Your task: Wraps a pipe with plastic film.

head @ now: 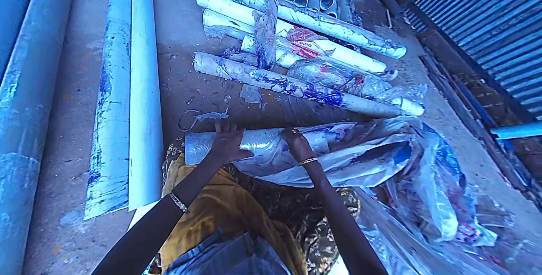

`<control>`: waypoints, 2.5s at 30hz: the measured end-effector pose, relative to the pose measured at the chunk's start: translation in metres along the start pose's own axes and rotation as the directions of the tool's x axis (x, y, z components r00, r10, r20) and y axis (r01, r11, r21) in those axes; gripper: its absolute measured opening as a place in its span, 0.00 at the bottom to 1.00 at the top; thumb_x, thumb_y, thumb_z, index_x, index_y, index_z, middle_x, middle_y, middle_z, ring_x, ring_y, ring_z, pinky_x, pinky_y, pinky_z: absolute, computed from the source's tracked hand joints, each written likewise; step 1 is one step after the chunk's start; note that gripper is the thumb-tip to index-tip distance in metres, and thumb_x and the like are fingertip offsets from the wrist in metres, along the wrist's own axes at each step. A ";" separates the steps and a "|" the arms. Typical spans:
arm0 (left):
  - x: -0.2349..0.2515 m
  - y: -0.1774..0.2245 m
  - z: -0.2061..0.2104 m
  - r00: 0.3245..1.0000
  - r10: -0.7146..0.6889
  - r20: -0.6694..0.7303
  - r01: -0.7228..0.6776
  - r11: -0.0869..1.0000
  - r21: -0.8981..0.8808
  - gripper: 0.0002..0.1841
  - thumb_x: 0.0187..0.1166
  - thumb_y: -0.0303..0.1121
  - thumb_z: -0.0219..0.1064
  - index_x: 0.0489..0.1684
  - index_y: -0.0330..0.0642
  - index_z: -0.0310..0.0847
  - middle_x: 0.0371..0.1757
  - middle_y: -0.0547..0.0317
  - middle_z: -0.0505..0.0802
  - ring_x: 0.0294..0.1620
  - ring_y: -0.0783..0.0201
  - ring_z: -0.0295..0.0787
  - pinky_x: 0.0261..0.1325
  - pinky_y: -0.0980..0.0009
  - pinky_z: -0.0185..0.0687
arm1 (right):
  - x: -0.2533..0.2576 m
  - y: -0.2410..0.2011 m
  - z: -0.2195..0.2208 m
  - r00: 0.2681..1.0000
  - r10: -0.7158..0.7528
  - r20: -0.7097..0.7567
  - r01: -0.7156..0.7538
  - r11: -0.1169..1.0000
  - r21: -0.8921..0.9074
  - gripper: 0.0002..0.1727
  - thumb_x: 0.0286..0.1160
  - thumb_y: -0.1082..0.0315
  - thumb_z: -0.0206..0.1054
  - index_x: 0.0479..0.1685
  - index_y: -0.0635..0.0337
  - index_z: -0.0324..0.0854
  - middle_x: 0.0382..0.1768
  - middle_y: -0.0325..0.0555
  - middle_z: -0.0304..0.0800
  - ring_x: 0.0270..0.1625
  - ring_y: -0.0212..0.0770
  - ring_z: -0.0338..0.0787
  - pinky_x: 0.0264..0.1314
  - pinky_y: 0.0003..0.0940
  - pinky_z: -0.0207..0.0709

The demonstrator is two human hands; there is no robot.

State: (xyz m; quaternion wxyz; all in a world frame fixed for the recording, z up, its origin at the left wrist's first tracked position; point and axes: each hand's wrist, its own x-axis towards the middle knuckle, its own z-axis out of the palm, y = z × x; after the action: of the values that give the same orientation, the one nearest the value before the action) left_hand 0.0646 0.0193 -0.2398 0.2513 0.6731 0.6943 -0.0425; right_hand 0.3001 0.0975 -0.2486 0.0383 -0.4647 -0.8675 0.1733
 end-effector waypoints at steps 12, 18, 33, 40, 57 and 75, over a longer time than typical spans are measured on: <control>0.069 0.091 -0.007 0.995 -0.063 0.071 0.078 0.972 -0.221 0.26 0.97 0.43 0.42 0.78 0.34 0.75 0.80 0.33 0.78 0.84 0.36 0.70 0.86 0.30 0.43 | 0.002 -0.003 -0.001 0.998 0.011 -0.066 -0.009 0.999 0.035 0.16 0.81 0.81 0.56 0.58 0.76 0.87 0.62 0.72 0.88 0.67 0.70 0.87 0.72 0.61 0.75; 0.073 0.104 -0.004 0.982 -0.177 0.068 0.187 0.964 -0.187 0.25 0.94 0.39 0.46 0.82 0.33 0.69 0.80 0.32 0.78 0.84 0.37 0.70 0.84 0.36 0.52 | -0.020 0.009 0.018 0.979 -0.098 -0.177 0.117 0.987 0.105 0.20 0.70 0.79 0.65 0.62 0.74 0.87 0.68 0.68 0.86 0.75 0.68 0.82 0.79 0.56 0.72; 0.089 0.102 -0.002 0.975 -0.203 0.094 0.220 0.948 -0.229 0.32 0.96 0.50 0.38 0.61 0.33 0.84 0.66 0.38 0.90 0.75 0.41 0.82 0.78 0.36 0.62 | -0.069 0.012 0.047 0.877 0.029 -0.479 0.007 0.997 0.071 0.11 0.66 0.87 0.64 0.39 0.75 0.92 0.51 0.72 0.93 0.54 0.71 0.94 0.54 0.59 0.87; 0.084 0.104 0.005 0.981 -0.189 0.046 0.195 0.955 -0.223 0.33 0.95 0.55 0.41 0.65 0.32 0.83 0.68 0.37 0.89 0.78 0.41 0.79 0.86 0.33 0.46 | -0.085 0.001 0.068 0.885 0.205 -0.419 -0.182 0.979 0.093 0.13 0.69 0.85 0.64 0.45 0.72 0.94 0.58 0.70 0.92 0.57 0.71 0.94 0.57 0.63 0.86; 0.042 0.118 0.070 0.893 0.045 -0.449 -0.065 0.997 -0.030 0.44 0.82 0.65 0.57 0.74 0.26 0.77 0.65 0.18 0.85 0.75 0.22 0.77 0.86 0.27 0.41 | -0.025 0.103 -0.046 0.443 0.896 0.034 -0.863 0.416 0.286 0.38 0.80 0.39 0.66 0.69 0.70 0.79 0.66 0.68 0.85 0.72 0.62 0.84 0.74 0.60 0.72; 0.125 0.232 0.035 1.000 -0.020 -0.010 0.018 0.985 -0.171 0.37 0.93 0.58 0.43 0.76 0.30 0.74 0.74 0.30 0.82 0.81 0.37 0.73 0.84 0.39 0.53 | -0.043 0.122 0.002 0.518 0.843 -0.144 -0.211 0.289 0.934 0.22 0.81 0.79 0.63 0.14 0.59 0.66 0.10 0.32 0.65 0.12 0.25 0.65 0.20 0.22 0.64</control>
State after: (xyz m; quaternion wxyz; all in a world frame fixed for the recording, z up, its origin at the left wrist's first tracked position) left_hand 0.3004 0.1407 -0.2563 0.3038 0.6427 0.7031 0.0189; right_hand 0.4211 0.1235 -0.2870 0.4748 -0.6920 -0.3710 0.3974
